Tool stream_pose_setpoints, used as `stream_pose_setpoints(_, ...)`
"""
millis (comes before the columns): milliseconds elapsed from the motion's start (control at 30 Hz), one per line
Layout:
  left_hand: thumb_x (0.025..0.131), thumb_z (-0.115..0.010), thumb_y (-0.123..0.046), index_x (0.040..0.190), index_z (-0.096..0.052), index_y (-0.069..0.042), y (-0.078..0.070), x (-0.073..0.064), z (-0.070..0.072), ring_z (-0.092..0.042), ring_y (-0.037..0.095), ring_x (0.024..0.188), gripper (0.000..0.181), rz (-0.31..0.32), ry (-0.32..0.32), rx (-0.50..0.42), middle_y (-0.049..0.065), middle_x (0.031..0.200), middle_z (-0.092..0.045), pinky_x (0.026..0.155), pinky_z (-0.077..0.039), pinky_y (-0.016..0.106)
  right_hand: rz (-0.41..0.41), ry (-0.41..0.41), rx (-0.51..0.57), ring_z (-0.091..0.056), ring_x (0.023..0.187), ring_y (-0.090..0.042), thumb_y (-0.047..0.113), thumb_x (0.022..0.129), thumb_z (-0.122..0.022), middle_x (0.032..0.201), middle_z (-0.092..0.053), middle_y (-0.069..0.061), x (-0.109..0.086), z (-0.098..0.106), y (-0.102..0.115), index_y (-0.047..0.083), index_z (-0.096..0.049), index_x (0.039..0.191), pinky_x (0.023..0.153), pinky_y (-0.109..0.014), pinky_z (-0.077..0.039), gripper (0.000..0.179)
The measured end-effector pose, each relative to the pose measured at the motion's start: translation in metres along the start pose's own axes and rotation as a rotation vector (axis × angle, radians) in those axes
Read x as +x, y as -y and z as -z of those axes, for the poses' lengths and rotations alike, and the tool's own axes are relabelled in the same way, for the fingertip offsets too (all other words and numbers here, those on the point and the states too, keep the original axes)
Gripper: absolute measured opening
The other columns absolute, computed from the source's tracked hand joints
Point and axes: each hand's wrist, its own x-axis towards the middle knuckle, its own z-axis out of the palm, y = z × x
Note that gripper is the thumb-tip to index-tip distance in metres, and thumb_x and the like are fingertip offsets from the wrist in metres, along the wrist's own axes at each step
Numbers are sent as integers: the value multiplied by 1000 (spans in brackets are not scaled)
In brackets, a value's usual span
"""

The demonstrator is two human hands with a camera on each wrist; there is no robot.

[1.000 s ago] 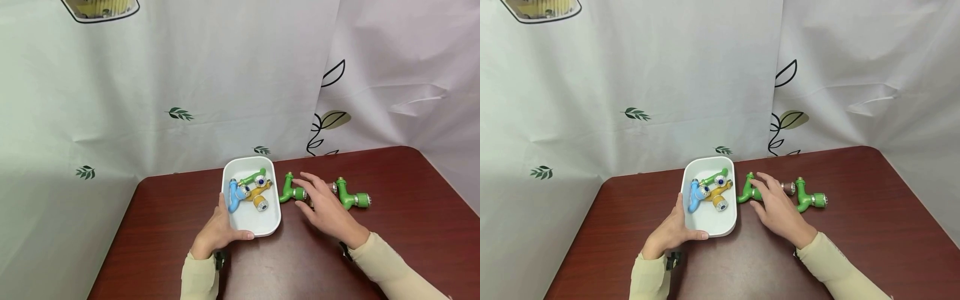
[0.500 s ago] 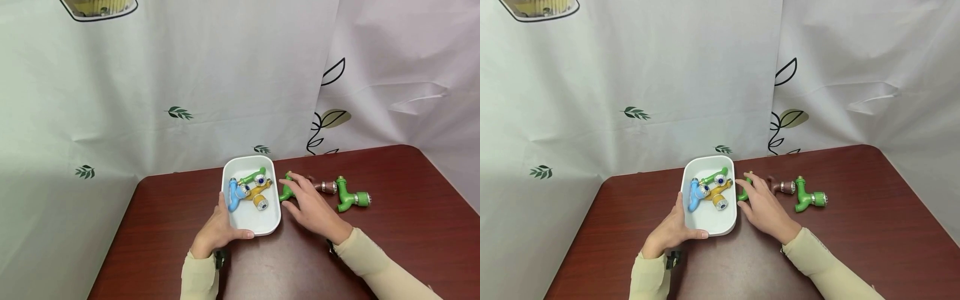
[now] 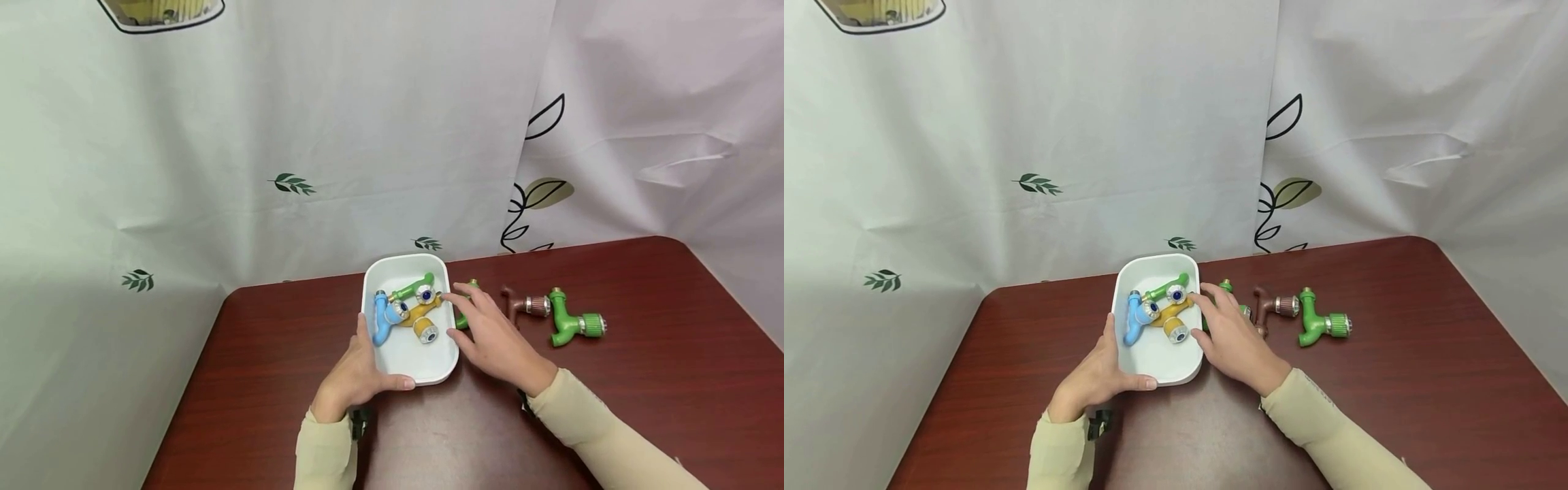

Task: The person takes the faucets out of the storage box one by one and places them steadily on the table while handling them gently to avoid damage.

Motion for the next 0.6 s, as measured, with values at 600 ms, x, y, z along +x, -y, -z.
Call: stream_pose_setpoints(600,64,-94,-47,158,9,2,0,0,-1,-40,43,136,148,-8,1,30,35,156,-23,103,-42,54,1,54,19,-46,133,-37,15,91,-77,148,-45,-21,17,-21,12,3,-54,141,103,-52,-44,57)
